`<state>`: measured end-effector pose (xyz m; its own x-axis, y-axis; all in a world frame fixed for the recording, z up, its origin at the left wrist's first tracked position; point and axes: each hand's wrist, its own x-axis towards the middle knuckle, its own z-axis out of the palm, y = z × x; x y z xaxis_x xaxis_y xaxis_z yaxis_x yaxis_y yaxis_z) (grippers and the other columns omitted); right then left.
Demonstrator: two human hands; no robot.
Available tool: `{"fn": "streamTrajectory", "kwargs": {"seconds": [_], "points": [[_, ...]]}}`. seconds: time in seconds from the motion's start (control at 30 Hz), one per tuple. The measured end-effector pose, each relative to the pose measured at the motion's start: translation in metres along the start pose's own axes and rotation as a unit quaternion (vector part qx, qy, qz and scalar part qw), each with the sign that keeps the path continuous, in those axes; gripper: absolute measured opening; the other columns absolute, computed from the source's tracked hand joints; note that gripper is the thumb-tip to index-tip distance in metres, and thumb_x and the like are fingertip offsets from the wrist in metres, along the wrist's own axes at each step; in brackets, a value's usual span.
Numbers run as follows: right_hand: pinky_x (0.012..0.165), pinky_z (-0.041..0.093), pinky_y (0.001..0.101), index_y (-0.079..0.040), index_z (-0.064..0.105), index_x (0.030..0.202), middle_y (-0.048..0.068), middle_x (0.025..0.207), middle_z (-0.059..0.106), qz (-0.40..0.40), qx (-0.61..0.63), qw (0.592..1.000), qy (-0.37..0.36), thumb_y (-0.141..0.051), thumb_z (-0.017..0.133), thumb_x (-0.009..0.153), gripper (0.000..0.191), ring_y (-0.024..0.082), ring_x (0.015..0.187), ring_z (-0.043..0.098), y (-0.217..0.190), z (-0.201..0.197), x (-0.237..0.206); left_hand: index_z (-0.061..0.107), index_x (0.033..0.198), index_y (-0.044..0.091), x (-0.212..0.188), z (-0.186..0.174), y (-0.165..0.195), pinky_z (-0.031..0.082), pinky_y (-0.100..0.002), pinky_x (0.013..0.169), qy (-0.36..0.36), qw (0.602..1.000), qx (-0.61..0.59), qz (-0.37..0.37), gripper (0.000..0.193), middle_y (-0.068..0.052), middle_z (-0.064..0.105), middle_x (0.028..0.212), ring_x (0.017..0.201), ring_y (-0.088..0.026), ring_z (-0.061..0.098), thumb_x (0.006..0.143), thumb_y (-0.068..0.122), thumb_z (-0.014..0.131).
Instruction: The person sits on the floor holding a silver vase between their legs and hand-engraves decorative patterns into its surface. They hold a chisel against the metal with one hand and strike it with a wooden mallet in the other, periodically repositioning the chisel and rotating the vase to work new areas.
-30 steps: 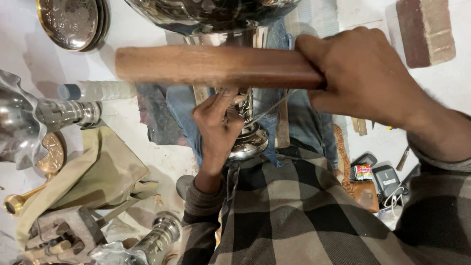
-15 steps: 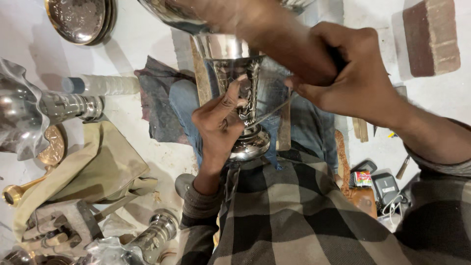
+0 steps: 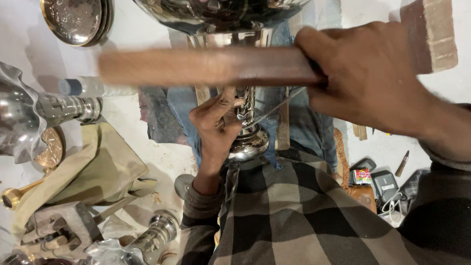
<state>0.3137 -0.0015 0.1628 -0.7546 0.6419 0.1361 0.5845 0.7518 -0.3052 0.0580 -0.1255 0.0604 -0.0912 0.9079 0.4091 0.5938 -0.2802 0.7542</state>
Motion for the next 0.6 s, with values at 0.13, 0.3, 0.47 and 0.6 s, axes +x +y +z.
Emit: {"fn": "streamTrajectory", "kwargs": {"seconds": [0.13, 0.3, 0.47, 0.6], "points": [[0.049, 0.045, 0.0419, -0.004, 0.056, 0.096, 0.012, 0.058, 0.056, 0.015, 0.022, 0.999, -0.044, -0.022, 0.081, 0.069, 0.041, 0.031, 0.050, 0.059, 0.002, 0.000, 0.002, 0.066, 0.139, 0.020, -0.001, -0.002, 0.000, 0.039, -0.026, 0.053, -0.010, 1.000, -0.024, -0.011, 0.067, -0.010, 0.059, 0.075, 0.055, -0.011, 0.047, 0.079, -0.010, 0.059], [0.046, 0.042, 0.0381, -0.001, 0.056, 0.098, 0.012, 0.059, 0.054, 0.027, 0.161, 0.987, 0.013, -0.014, 0.075, 0.074, 0.033, 0.027, 0.048, 0.056, 0.002, 0.007, 0.006, 0.061, 0.145, 0.017, -0.002, -0.001, 0.001, 0.040, -0.024, 0.053, -0.009, 0.999, -0.043, -0.023, 0.073, -0.010, 0.062, 0.078, 0.056, -0.010, 0.046, 0.078, -0.010, 0.056], [0.048, 0.045, 0.0406, -0.006, 0.057, 0.098, 0.010, 0.071, 0.062, 0.008, 0.025, 1.000, -0.016, -0.020, 0.078, 0.065, 0.042, 0.031, 0.053, 0.061, -0.003, 0.000, 0.005, 0.067, 0.140, 0.024, -0.001, -0.001, 0.002, 0.038, -0.023, 0.052, 0.012, 1.000, -0.027, 0.003, 0.071, -0.010, 0.054, 0.068, 0.054, -0.010, 0.044, 0.080, -0.012, 0.056], [0.051, 0.047, 0.0453, -0.005, 0.056, 0.098, 0.014, 0.069, 0.062, 0.031, 0.063, 0.996, -0.050, -0.021, 0.079, 0.066, 0.042, 0.034, 0.058, 0.064, -0.010, -0.006, 0.011, 0.060, 0.145, 0.022, 0.000, -0.001, 0.002, 0.042, -0.023, 0.055, -0.009, 0.998, -0.050, -0.026, 0.077, -0.010, 0.064, 0.078, 0.057, -0.010, 0.049, 0.075, -0.009, 0.056]]}}
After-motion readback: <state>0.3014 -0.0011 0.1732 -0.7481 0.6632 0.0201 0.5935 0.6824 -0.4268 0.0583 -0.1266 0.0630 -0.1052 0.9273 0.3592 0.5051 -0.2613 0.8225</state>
